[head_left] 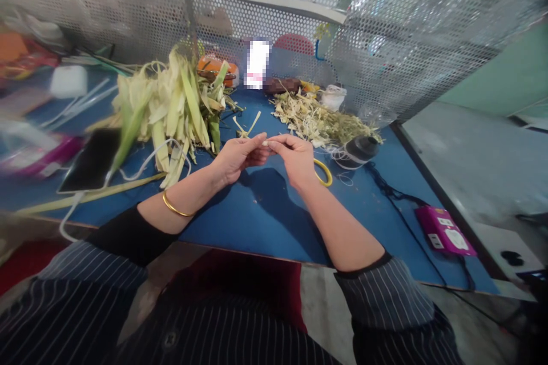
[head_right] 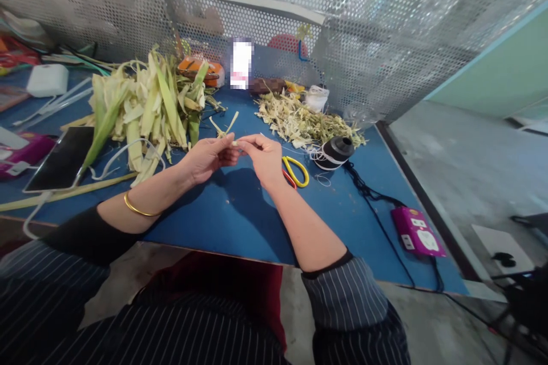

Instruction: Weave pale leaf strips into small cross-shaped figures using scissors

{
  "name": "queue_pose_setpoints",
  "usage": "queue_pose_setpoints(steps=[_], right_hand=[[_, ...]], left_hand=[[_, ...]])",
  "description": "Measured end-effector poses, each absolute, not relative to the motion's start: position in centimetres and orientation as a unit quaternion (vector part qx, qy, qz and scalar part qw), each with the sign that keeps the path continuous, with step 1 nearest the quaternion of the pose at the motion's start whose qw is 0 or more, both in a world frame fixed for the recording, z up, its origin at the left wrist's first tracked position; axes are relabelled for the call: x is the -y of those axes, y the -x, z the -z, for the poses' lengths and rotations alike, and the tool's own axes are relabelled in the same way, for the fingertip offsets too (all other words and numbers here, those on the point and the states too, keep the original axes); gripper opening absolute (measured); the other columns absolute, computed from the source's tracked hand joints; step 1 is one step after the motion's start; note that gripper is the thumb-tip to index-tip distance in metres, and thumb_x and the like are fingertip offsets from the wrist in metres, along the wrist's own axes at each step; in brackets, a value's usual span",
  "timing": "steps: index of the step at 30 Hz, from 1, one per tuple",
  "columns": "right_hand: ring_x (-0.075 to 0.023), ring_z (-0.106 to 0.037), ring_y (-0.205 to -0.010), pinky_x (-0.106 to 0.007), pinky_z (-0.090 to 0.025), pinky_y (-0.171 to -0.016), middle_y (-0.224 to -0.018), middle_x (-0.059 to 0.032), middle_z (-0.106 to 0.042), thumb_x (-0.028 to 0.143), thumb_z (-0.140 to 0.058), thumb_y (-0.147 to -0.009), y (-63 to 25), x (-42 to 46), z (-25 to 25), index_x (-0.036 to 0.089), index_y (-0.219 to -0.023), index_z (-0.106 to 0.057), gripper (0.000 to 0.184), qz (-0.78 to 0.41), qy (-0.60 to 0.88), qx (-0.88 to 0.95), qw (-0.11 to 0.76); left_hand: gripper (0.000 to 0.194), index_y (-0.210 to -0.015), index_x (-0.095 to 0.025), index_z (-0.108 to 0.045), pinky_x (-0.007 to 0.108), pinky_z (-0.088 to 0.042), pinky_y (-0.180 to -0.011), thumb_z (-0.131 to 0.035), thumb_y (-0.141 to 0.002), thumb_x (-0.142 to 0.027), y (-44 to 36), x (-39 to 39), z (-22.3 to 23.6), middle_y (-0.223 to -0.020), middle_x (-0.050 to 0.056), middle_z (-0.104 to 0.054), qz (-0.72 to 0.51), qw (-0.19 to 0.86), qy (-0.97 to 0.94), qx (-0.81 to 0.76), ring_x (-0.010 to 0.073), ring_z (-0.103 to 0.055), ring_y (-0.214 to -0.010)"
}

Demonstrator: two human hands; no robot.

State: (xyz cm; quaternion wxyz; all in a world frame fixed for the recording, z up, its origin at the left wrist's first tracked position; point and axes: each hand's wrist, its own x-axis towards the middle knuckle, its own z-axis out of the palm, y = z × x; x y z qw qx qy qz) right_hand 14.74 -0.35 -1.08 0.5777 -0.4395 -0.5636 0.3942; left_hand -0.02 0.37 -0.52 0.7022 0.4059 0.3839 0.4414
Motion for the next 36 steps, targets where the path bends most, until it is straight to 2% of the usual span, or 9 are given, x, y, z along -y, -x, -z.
queue_pose_setpoints(steps=[4, 10, 15, 21, 25, 28, 31, 34, 36], right_hand=[[-0.0133, -0.061, -0.065, -0.031, -0.053, -0.070, -0.072, 0.0000, -0.068, 0.027, -0.070, -0.070, -14.9, 0.2, 1.1, 0.020, -0.073, -0.072, 0.008, -0.374, 0.435, 0.584, 0.575], [-0.0132, -0.062, -0.063, -0.032, -0.052, -0.069, -0.074, -0.0020, -0.070, 0.043, -0.061, -0.079, -15.5, 0.1, 0.6, 0.020, -0.083, -0.074, 0.027, -0.409, 0.469, 0.547, 0.560], [-0.0140, -0.063, -0.063, -0.031, -0.053, -0.068, -0.072, -0.0009, -0.071, 0.034, -0.070, -0.071, -15.3, 0.2, 0.9, 0.020, -0.078, -0.075, 0.016, -0.399, 0.463, 0.591, 0.526], [-0.0154, -0.064, -0.059, -0.030, -0.052, -0.064, -0.065, -0.0008, -0.070, 0.031, -0.071, -0.069, -15.1, 0.5, 0.9, 0.019, -0.073, -0.073, 0.013, -0.327, 0.508, 0.616, 0.506], [-0.0149, -0.062, -0.058, -0.029, -0.048, -0.061, -0.062, -0.0001, -0.068, 0.033, -0.070, -0.070, -15.3, 0.5, 0.9, 0.019, -0.072, -0.071, 0.014, -0.292, 0.522, 0.637, 0.486], [-0.0136, -0.059, -0.056, -0.028, -0.045, -0.059, -0.059, 0.0010, -0.064, 0.035, -0.067, -0.072, -15.8, -0.1, 1.2, 0.019, -0.070, -0.069, 0.016, -0.268, 0.522, 0.636, 0.501], [-0.0125, -0.057, -0.055, -0.028, -0.045, -0.061, -0.058, 0.0018, -0.061, 0.034, -0.066, -0.072, -16.4, -0.9, 1.7, 0.019, -0.071, -0.066, 0.015, -0.276, 0.528, 0.591, 0.544], [-0.0119, -0.056, -0.055, -0.028, -0.046, -0.062, -0.059, 0.0022, -0.060, 0.033, -0.065, -0.072, -16.8, -1.6, 2.2, 0.018, -0.071, -0.064, 0.015, -0.305, 0.531, 0.545, 0.572], [-0.0120, -0.057, -0.056, -0.028, -0.046, -0.062, -0.060, 0.0022, -0.059, 0.032, -0.063, -0.072, -16.8, -1.8, 2.5, 0.018, -0.070, -0.062, 0.014, -0.326, 0.531, 0.545, 0.561]], left_hand=[[0.030, -0.075, -0.010, -0.070, 0.025, -0.051, -0.061, -0.077, -0.067, -0.038, 0.0, -0.4, 0.4, -0.069, 0.006, -0.069, -0.439, 0.700, -0.403, -0.394, 0.0097, -0.060, -0.055], [0.025, -0.075, -0.011, -0.069, 0.026, -0.051, -0.064, -0.078, -0.066, -0.032, 0.0, -0.6, 0.6, -0.066, 0.004, -0.068, -0.475, 0.661, -0.409, -0.413, 0.0095, -0.060, -0.056], [0.019, -0.070, -0.011, -0.068, 0.025, -0.051, -0.064, -0.077, -0.065, -0.027, -0.1, -0.5, 0.6, -0.064, 0.003, -0.067, -0.479, 0.645, -0.418, -0.424, 0.0094, -0.060, -0.056], [0.017, -0.069, -0.010, -0.066, 0.025, -0.050, -0.061, -0.076, -0.066, -0.024, -0.3, -0.4, 0.9, -0.061, 0.003, -0.065, -0.475, 0.641, -0.405, -0.447, 0.0090, -0.059, -0.053], [0.026, -0.069, -0.010, -0.064, 0.025, -0.051, -0.061, -0.075, -0.068, -0.034, -0.2, -0.7, 1.0, -0.064, 0.003, -0.064, -0.488, 0.626, -0.409, -0.451, 0.0093, -0.058, -0.054], [0.032, -0.069, -0.012, -0.061, 0.024, -0.049, -0.057, -0.067, -0.075, -0.043, 0.3, -1.5, 1.1, -0.069, 0.005, -0.064, -0.539, 0.553, -0.427, -0.470, 0.0101, -0.059, -0.057], [0.023, -0.079, -0.015, -0.060, 0.020, -0.045, -0.051, -0.064, -0.076, -0.038, 0.7, -2.5, 1.6, -0.073, 0.004, -0.062, -0.585, 0.437, -0.447, -0.518, 0.0100, -0.057, -0.061], [0.028, -0.096, -0.016, -0.059, 0.021, -0.044, -0.051, -0.065, -0.074, -0.033, 1.0, -3.4, 2.5, -0.083, 0.004, -0.062, -0.563, 0.369, -0.461, -0.578, 0.0122, -0.057, -0.066], [0.030, -0.097, -0.015, -0.059, 0.025, -0.046, -0.057, -0.065, -0.074, -0.034, 1.1, -3.7, 2.9, -0.088, 0.006, -0.063, -0.519, 0.331, -0.496, -0.612, 0.0146, -0.058, -0.070]])
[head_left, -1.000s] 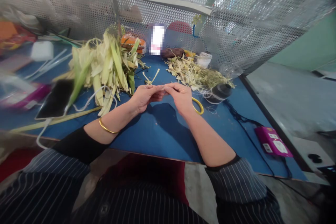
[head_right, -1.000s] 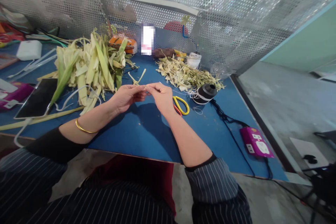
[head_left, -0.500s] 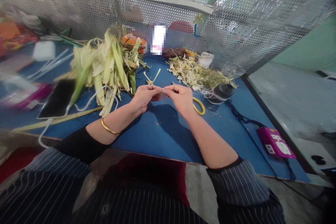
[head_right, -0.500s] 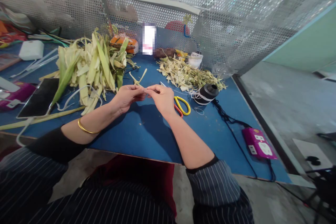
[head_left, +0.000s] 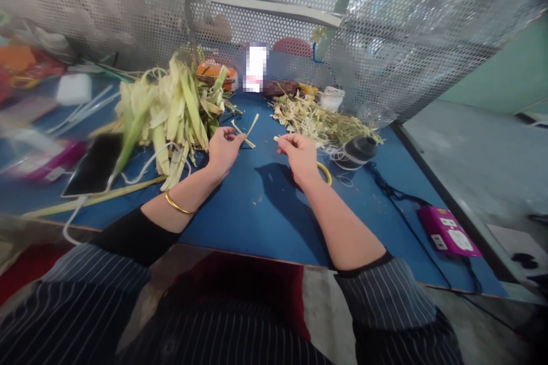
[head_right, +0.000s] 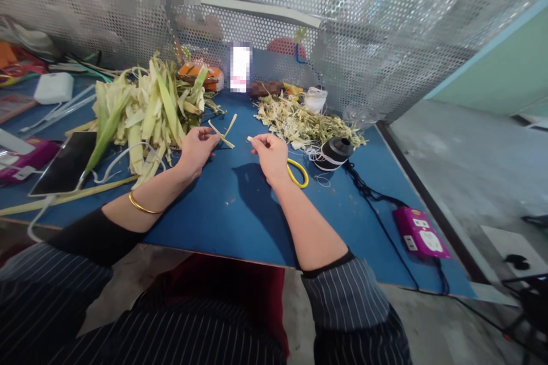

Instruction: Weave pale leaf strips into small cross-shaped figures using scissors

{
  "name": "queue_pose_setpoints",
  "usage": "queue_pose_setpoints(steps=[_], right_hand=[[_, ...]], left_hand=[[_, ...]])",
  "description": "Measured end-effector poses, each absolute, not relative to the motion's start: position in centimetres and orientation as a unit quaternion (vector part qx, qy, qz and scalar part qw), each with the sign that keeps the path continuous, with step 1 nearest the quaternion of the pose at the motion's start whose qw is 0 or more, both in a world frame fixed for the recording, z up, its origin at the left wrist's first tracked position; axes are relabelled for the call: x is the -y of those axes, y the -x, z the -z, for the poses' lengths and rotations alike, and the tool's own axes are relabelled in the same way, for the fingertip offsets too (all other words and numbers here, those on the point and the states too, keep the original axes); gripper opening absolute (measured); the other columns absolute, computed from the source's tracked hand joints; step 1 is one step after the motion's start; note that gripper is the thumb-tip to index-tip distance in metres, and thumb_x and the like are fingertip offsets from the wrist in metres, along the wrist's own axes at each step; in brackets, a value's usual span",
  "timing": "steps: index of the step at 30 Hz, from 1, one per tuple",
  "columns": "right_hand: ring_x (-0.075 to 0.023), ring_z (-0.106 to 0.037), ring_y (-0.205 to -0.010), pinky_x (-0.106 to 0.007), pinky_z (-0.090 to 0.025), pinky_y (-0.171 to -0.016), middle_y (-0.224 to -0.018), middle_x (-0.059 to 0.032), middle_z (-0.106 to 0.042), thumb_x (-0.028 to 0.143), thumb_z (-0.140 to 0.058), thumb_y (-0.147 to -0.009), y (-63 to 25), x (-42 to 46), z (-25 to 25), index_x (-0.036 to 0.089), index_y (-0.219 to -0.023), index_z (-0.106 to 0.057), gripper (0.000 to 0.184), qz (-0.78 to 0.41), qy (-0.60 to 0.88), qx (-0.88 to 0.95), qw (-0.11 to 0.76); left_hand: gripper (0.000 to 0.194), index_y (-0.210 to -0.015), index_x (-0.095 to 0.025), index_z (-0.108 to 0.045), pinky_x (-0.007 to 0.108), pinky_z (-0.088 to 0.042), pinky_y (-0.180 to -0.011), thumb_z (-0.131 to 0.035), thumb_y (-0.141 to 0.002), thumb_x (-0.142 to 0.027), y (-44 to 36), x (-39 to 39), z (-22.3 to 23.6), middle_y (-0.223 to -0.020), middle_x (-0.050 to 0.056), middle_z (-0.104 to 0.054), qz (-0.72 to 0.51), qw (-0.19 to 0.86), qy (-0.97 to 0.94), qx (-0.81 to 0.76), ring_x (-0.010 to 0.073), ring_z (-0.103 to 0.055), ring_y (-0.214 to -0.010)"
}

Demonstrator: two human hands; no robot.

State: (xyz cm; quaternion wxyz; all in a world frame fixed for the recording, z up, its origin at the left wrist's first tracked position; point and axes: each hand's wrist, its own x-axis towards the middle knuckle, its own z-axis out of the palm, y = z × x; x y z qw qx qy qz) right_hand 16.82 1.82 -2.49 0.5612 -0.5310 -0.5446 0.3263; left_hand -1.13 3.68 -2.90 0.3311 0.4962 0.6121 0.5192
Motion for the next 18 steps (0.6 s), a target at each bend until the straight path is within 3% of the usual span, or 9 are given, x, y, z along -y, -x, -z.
queue_pose_setpoints(steps=[4, 7, 12, 18], right_hand=[[-0.0125, -0.057, -0.057, -0.028, -0.046, -0.063, -0.060, 0.0021, -0.059, 0.031, -0.060, -0.074, -16.4, -1.7, 2.9, 0.019, -0.070, -0.061, 0.013, -0.325, 0.535, 0.593, 0.506], [-0.0128, -0.058, -0.059, -0.028, -0.045, -0.064, -0.061, 0.0020, -0.060, 0.032, -0.059, -0.076, -16.2, -1.4, 3.0, 0.019, -0.071, -0.061, 0.014, -0.304, 0.532, 0.627, 0.481], [-0.0129, -0.055, -0.061, -0.029, -0.043, -0.066, -0.064, 0.0012, -0.062, 0.032, -0.057, -0.078, -16.3, -1.4, 3.0, 0.019, -0.072, -0.061, 0.015, -0.275, 0.534, 0.652, 0.463], [-0.0163, -0.060, -0.087, -0.031, -0.044, -0.083, -0.101, -0.0056, -0.067, 0.033, -0.058, -0.078, -16.7, -1.3, 2.0, 0.019, -0.077, -0.062, 0.014, -0.279, 0.495, 0.632, 0.528]], left_hand=[[0.028, -0.095, -0.017, -0.064, 0.032, -0.045, -0.076, -0.065, -0.074, -0.035, 1.7, -3.9, 2.8, -0.092, 0.007, -0.065, -0.438, 0.185, -0.600, -0.643, 0.0194, -0.058, -0.083], [0.033, -0.099, -0.019, -0.064, 0.032, -0.042, -0.078, -0.069, -0.071, -0.035, 2.2, -4.0, 2.6, -0.087, 0.005, -0.066, -0.402, 0.172, -0.623, -0.649, 0.0207, -0.058, -0.084], [0.014, -0.079, -0.019, -0.069, 0.027, -0.042, -0.071, -0.072, -0.068, -0.027, 2.3, -4.6, 2.9, -0.066, 0.002, -0.062, -0.442, 0.287, -0.611, -0.591, 0.0170, -0.058, -0.069], [0.024, -0.092, -0.015, -0.067, 0.022, -0.046, -0.057, -0.071, -0.069, -0.018, 1.0, -3.1, 1.6, -0.074, 0.003, -0.068, -0.495, 0.609, -0.411, -0.465, 0.0105, -0.061, -0.060]])
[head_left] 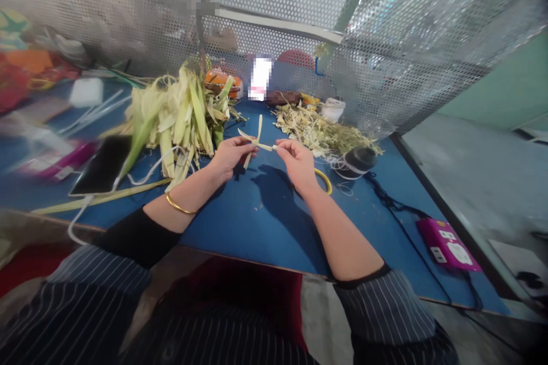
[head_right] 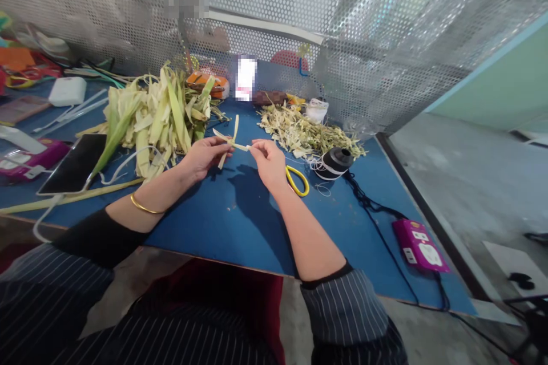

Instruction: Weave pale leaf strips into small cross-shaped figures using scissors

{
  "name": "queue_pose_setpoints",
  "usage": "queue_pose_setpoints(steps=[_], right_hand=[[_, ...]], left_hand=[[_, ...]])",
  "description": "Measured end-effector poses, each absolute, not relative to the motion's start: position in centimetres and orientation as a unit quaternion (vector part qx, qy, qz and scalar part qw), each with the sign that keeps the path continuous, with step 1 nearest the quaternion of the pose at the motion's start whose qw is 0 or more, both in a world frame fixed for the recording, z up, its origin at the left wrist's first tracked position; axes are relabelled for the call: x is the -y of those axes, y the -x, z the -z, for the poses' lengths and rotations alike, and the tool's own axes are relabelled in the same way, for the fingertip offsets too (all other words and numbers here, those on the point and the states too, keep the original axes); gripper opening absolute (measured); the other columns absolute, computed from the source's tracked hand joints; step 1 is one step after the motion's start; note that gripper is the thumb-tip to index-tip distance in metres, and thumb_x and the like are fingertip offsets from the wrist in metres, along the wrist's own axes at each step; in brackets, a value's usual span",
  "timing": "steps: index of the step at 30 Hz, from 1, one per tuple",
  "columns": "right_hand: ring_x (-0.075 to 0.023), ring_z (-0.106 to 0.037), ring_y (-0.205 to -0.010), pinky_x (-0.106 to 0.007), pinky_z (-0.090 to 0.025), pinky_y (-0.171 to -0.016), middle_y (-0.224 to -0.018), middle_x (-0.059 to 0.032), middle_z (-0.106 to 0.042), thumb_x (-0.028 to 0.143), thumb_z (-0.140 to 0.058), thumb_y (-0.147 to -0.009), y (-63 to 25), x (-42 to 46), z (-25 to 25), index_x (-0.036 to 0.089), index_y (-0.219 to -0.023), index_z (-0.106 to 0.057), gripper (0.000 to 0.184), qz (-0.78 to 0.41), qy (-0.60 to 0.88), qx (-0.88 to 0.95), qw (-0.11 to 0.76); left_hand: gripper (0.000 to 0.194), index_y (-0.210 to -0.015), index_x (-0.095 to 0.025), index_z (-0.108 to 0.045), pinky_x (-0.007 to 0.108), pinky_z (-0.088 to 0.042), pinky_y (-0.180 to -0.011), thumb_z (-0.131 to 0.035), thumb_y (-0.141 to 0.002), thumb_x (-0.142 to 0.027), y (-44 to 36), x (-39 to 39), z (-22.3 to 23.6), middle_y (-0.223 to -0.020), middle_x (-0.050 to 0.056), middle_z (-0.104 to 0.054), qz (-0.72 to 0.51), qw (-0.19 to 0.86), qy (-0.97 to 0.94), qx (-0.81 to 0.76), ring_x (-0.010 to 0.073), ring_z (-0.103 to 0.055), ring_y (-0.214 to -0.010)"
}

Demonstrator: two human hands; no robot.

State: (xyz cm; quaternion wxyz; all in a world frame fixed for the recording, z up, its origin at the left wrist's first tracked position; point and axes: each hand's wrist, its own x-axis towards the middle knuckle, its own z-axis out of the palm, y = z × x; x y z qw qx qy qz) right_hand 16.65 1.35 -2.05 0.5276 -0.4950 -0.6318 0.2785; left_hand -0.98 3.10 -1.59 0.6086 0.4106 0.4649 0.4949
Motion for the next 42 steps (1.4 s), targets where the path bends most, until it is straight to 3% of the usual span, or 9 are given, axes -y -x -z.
queue_pose_setpoints(steps=[4, 10, 14, 20, 25, 42], right_hand=[[-0.0168, -0.061, -0.093, -0.031, -0.044, -0.087, -0.103, -0.0047, -0.067, 0.031, -0.058, -0.079, -16.7, -0.8, 1.0, 0.019, -0.077, -0.061, 0.012, -0.327, 0.462, 0.648, 0.510], [-0.0126, -0.052, -0.064, -0.027, -0.041, -0.066, -0.069, 0.0010, -0.062, 0.031, -0.061, -0.077, -16.5, -0.4, 0.9, 0.019, -0.075, -0.064, 0.013, -0.269, 0.501, 0.692, 0.445], [-0.0128, -0.051, -0.066, -0.028, -0.041, -0.067, -0.073, 0.0003, -0.063, 0.030, -0.060, -0.078, -16.4, -0.2, 0.8, 0.019, -0.075, -0.063, 0.011, -0.255, 0.492, 0.713, 0.429], [-0.0158, -0.058, -0.082, -0.031, -0.044, -0.081, -0.087, -0.0019, -0.066, 0.028, -0.059, -0.079, -16.3, -0.2, 1.0, 0.021, -0.077, -0.064, 0.009, -0.225, 0.478, 0.700, 0.481], [-0.0173, -0.060, -0.087, -0.034, -0.044, -0.087, -0.087, -0.0022, -0.066, 0.025, -0.062, -0.076, -15.9, 0.0, 0.9, 0.022, -0.072, -0.065, 0.006, -0.210, 0.481, 0.681, 0.511], [-0.0189, -0.062, -0.092, -0.037, -0.045, -0.090, -0.094, -0.0049, -0.067, 0.026, -0.069, -0.066, -15.2, 0.3, 1.2, 0.019, -0.067, -0.061, 0.011, -0.317, 0.529, 0.571, 0.542]], left_hand=[[0.030, -0.093, -0.015, -0.067, 0.022, -0.049, -0.057, -0.076, -0.065, -0.018, 0.3, -1.4, 0.7, -0.076, 0.004, -0.071, -0.465, 0.673, -0.383, -0.428, 0.0117, -0.064, -0.062], [0.029, -0.094, -0.017, -0.068, 0.023, -0.051, -0.059, -0.076, -0.066, -0.022, 0.3, -1.0, 0.6, -0.077, 0.005, -0.071, -0.448, 0.684, -0.393, -0.422, 0.0138, -0.067, -0.065], [0.030, -0.096, -0.016, -0.070, 0.025, -0.053, -0.061, -0.074, -0.071, -0.031, 0.4, -1.0, 0.8, -0.077, 0.007, -0.071, -0.425, 0.709, -0.375, -0.419, 0.0138, -0.065, -0.064], [0.028, -0.097, -0.014, -0.070, 0.025, -0.053, -0.065, -0.074, -0.072, -0.026, 0.1, -0.7, 0.7, -0.083, 0.010, -0.073, -0.440, 0.714, -0.355, -0.413, 0.0156, -0.068, -0.069], [0.020, -0.094, -0.011, -0.069, 0.029, -0.054, -0.068, -0.068, -0.078, -0.023, -0.5, -0.2, 0.6, -0.079, 0.010, -0.072, -0.460, 0.705, -0.362, -0.400, 0.0144, -0.067, -0.064], [0.023, -0.086, -0.011, -0.071, 0.031, -0.055, -0.073, -0.070, -0.076, -0.032, -0.8, 0.0, 1.4, -0.079, 0.013, -0.072, -0.454, 0.714, -0.398, -0.355, 0.0169, -0.069, -0.069]])
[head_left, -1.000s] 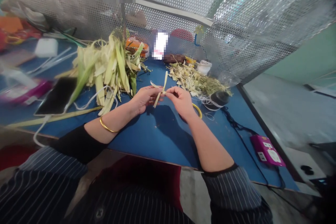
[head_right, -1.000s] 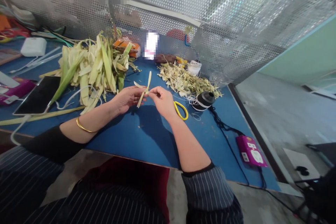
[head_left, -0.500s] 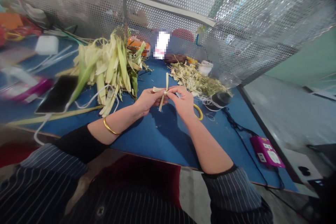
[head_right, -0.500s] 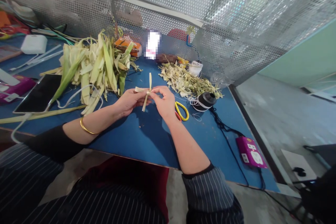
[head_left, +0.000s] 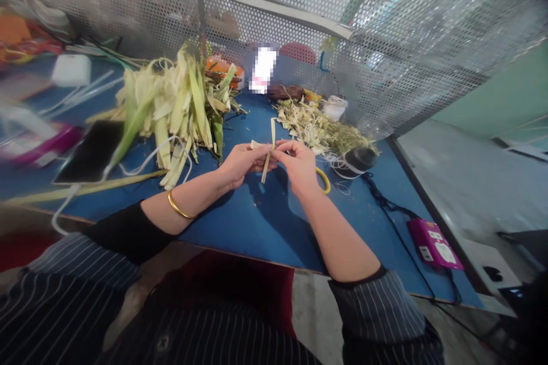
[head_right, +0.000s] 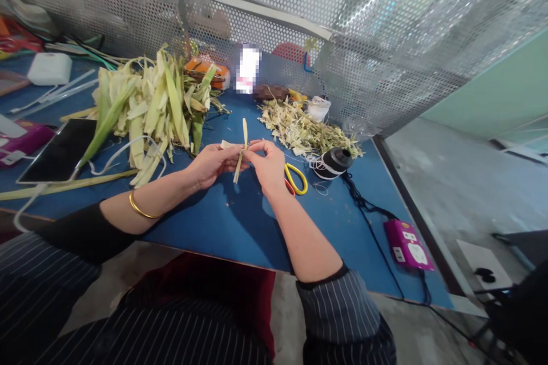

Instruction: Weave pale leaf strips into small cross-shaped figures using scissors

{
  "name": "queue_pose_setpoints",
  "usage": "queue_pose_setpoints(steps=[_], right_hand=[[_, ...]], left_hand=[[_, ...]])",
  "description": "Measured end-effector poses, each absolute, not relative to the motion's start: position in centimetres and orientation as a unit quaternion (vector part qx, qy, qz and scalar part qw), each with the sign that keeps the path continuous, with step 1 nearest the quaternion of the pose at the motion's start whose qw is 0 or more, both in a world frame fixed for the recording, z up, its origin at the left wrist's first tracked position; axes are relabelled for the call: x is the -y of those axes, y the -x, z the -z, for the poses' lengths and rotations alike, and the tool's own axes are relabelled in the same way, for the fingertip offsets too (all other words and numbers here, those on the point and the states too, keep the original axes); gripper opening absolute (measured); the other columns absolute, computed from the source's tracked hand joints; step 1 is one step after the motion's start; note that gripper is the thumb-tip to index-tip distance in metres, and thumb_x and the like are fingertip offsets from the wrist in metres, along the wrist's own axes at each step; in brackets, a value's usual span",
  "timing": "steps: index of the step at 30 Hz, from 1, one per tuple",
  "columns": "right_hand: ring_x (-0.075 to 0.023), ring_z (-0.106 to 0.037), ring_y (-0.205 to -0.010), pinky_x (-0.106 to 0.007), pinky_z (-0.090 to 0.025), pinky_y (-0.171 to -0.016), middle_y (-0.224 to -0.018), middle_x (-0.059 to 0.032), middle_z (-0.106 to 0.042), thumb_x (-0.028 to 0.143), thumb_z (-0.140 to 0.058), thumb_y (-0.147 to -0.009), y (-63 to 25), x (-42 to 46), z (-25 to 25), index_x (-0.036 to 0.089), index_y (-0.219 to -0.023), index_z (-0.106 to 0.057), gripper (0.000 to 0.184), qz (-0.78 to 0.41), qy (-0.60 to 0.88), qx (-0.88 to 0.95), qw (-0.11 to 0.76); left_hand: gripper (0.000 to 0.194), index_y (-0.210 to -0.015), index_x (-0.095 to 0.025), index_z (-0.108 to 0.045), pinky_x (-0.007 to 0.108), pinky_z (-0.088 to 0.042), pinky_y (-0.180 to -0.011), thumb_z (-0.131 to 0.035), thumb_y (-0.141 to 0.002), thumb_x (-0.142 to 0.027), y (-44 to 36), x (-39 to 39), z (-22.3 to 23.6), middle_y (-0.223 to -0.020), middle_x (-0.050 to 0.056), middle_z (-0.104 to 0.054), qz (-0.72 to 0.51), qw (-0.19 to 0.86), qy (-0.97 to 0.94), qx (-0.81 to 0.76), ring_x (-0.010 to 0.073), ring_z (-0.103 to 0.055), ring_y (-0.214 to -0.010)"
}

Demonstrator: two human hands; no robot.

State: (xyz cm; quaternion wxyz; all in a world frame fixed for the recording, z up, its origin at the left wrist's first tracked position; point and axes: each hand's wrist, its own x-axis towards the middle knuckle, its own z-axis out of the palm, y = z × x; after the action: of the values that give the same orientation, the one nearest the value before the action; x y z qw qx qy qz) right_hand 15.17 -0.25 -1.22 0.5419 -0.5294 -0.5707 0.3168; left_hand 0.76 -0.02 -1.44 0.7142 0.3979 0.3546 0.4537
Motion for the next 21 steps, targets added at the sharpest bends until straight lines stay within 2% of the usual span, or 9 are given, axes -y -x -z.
queue_pose_setpoints(steps=[10, 14, 16, 18, 21], right_hand=[[-0.0159, -0.060, -0.075, -0.033, -0.049, -0.078, -0.081, -0.0026, -0.068, 0.025, -0.069, -0.062, -14.7, 0.4, 1.3, 0.018, -0.065, -0.061, 0.011, -0.378, 0.512, 0.510, 0.578], [-0.0168, -0.061, -0.072, -0.035, -0.049, -0.077, -0.074, -0.0017, -0.067, 0.028, -0.066, -0.068, -15.1, 0.4, 1.0, 0.018, -0.074, -0.067, 0.011, -0.369, 0.503, 0.548, 0.557], [-0.0189, -0.062, -0.081, -0.037, -0.048, -0.082, -0.081, -0.0032, -0.068, 0.027, -0.063, -0.074, -15.6, 0.5, 0.7, 0.020, -0.082, -0.068, 0.012, -0.271, 0.500, 0.618, 0.543], [-0.0208, -0.060, -0.096, -0.039, -0.044, -0.090, -0.094, -0.0044, -0.067, 0.023, -0.060, -0.078, -16.0, 0.5, 0.3, 0.023, -0.088, -0.069, 0.012, -0.114, 0.477, 0.711, 0.504], [-0.0213, -0.054, -0.108, -0.042, -0.036, -0.099, -0.102, -0.0040, -0.065, 0.019, -0.055, -0.084, -16.3, 0.7, -0.2, 0.026, -0.092, -0.068, 0.017, 0.091, 0.402, 0.826, 0.385]], left_hand=[[0.025, -0.094, -0.013, -0.072, 0.029, -0.055, -0.073, -0.074, -0.073, -0.026, -0.7, 0.2, 1.2, -0.085, 0.010, -0.073, -0.455, 0.702, -0.417, -0.355, 0.0145, -0.069, -0.068], [0.018, -0.089, -0.012, -0.072, 0.027, -0.055, -0.070, -0.069, -0.077, -0.024, -0.8, 0.0, 0.9, -0.080, 0.011, -0.073, -0.457, 0.710, -0.383, -0.373, 0.0147, -0.068, -0.067], [0.015, -0.087, -0.010, -0.071, 0.026, -0.054, -0.067, -0.067, -0.079, -0.023, -0.8, -0.1, 0.7, -0.078, 0.011, -0.073, -0.466, 0.711, -0.364, -0.381, 0.0141, -0.068, -0.065], [0.014, -0.085, -0.010, -0.070, 0.026, -0.054, -0.066, -0.066, -0.080, -0.022, -0.7, -0.2, 0.6, -0.075, 0.010, -0.072, -0.480, 0.710, -0.348, -0.381, 0.0140, -0.067, -0.064], [0.012, -0.081, -0.009, -0.068, 0.026, -0.053, -0.065, -0.066, -0.079, -0.021, -0.7, -0.2, 0.4, -0.069, 0.008, -0.070, -0.499, 0.705, -0.330, -0.381, 0.0133, -0.066, -0.063]])
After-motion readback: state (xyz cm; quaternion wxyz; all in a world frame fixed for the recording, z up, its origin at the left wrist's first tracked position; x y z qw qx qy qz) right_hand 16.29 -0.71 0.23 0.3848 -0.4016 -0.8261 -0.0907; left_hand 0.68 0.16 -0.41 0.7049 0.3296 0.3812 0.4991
